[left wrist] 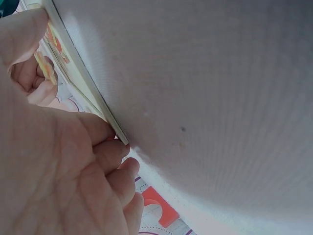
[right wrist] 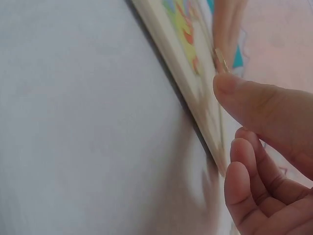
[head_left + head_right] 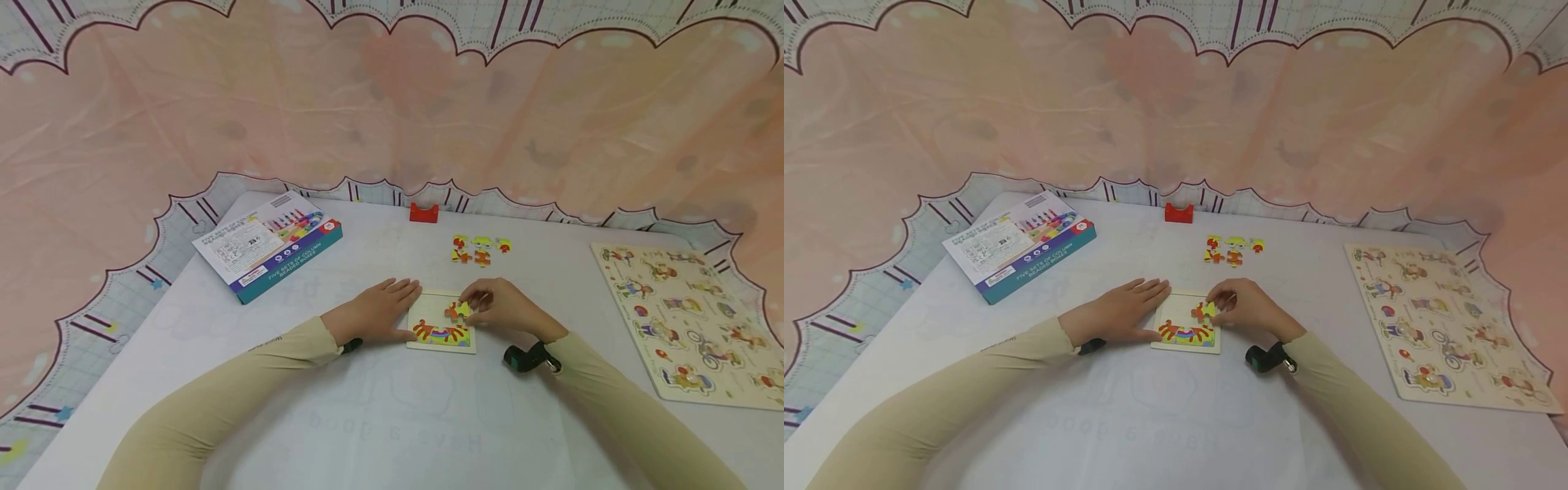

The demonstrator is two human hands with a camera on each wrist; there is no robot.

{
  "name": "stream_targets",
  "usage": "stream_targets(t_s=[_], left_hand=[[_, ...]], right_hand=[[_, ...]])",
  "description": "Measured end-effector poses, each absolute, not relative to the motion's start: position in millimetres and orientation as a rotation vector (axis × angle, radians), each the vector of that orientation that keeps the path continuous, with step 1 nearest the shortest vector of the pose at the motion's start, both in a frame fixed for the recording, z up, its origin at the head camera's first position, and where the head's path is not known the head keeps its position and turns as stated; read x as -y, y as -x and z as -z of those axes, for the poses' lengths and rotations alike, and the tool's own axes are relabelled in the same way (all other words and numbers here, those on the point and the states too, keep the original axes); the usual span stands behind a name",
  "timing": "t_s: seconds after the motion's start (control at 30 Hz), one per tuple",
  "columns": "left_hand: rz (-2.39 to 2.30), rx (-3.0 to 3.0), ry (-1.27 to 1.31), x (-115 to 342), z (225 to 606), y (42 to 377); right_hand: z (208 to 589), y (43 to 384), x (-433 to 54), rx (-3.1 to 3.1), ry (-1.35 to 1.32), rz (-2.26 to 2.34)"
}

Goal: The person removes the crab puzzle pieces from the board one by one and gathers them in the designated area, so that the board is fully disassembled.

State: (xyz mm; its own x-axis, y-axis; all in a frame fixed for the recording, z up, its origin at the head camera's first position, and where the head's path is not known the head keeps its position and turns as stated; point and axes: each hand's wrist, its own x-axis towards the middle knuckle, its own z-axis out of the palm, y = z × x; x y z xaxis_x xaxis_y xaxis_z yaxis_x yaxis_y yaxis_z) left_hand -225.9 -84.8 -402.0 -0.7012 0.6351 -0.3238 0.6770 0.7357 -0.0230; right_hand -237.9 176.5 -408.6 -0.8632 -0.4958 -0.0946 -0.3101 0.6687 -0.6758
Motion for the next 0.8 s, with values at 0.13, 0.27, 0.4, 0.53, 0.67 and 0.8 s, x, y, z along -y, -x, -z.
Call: stream_targets(t_s=[0.13, 0.27, 0.4, 0.53, 0.67, 0.8], left_hand=[[0.201, -2.647, -1.032, 84.8, 402.1, 225.7], [0.201, -2.657, -1.042, 85.5, 403.1, 225.8], [0.194, -2.664, -1.047, 86.4, 404.1, 226.3], [0.199, -2.665, -1.049, 86.8, 405.3, 227.4], [0.189, -2.664, -1.046, 86.5, 405.9, 227.8], [0.177, -2.662, -1.040, 85.8, 406.8, 228.0]], right_hand=[[405.4, 242.5, -190.0, -2.650, 0.637, 1.036], [399.6, 250.8, -207.5, -2.688, 0.593, 1.077], [394.4, 263.2, -225.4, -2.722, 0.510, 1.101], [391.3, 275.6, -239.8, -2.754, 0.412, 1.077], [393.9, 287.5, -249.2, -2.757, 0.327, 1.055], [400.4, 298.7, -256.4, -2.758, 0.284, 1.048]])
